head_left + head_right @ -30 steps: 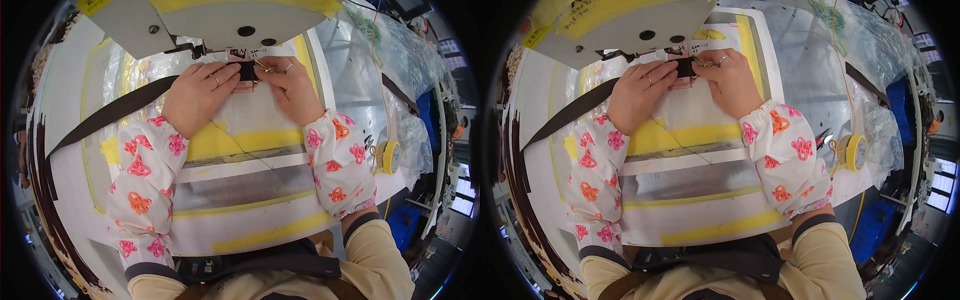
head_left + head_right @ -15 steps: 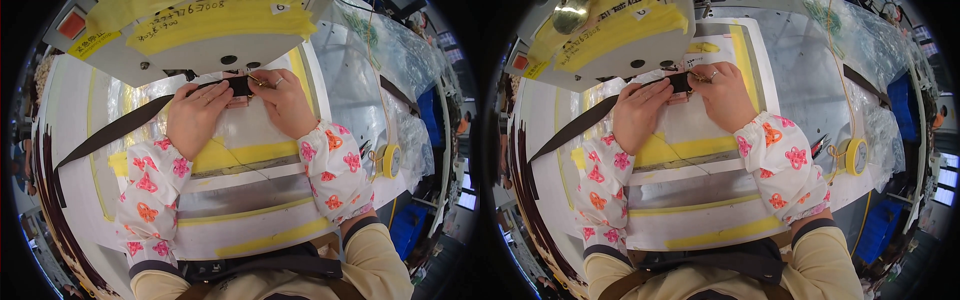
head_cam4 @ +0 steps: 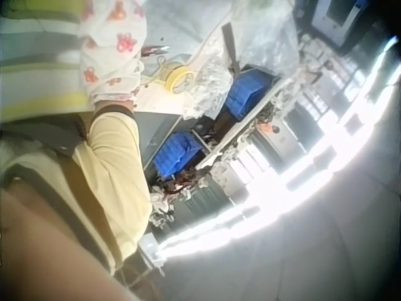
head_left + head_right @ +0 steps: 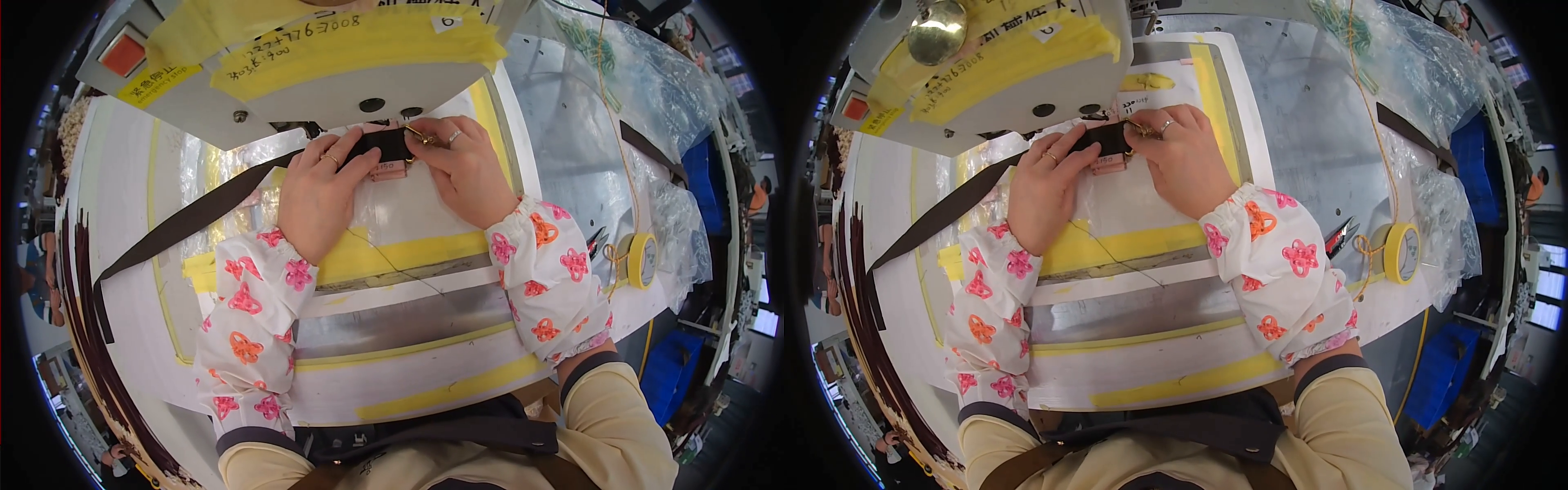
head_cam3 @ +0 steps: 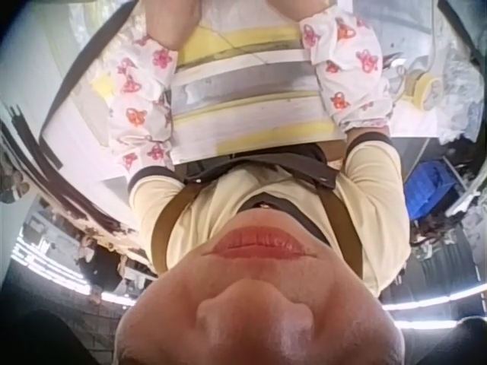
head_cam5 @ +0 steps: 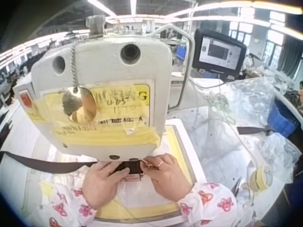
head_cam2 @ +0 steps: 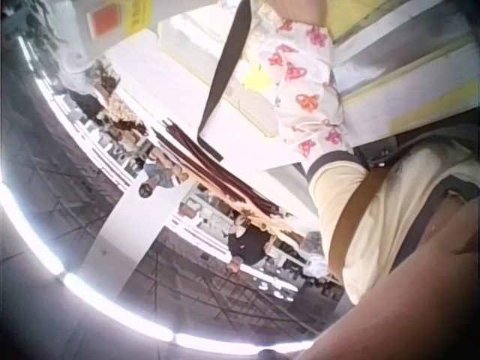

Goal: Assembling a leather strap by applying lining and sewing on a buckle.

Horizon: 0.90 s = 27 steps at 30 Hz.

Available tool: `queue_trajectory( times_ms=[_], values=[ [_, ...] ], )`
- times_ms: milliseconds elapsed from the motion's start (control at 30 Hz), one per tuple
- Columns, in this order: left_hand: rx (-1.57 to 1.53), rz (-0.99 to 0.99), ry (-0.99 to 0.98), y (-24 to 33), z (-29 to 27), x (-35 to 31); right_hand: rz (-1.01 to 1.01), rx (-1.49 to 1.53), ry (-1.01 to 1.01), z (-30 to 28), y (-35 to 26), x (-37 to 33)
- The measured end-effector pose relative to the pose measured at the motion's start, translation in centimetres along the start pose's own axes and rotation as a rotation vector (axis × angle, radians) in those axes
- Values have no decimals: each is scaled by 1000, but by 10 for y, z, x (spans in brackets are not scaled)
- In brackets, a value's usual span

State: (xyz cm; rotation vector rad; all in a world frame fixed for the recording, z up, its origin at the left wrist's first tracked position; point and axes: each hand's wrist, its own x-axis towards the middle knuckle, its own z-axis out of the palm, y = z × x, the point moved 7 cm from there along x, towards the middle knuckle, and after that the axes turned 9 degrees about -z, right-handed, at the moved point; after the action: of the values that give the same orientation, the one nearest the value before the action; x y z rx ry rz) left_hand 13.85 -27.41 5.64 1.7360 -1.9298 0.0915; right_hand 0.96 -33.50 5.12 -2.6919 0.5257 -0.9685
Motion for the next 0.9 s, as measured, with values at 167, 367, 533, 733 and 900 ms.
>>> queue_trajectory(
  times_ms=[167,367,533,733,900],
  values=[
    [148,21,-75,2,2,0,23,-13,17,0,0,0],
    [197,0,-110,3,4,-1,14,-35,30,-1,-1,-1],
    [206,-8,-115,3,4,-1,10,-20,45,-2,0,-1],
    [206,-11,-102,2,5,-2,41,-27,150,-11,-4,4],
    [229,-12,-101,1,7,-3,28,-24,83,-2,-2,13]
  ],
)
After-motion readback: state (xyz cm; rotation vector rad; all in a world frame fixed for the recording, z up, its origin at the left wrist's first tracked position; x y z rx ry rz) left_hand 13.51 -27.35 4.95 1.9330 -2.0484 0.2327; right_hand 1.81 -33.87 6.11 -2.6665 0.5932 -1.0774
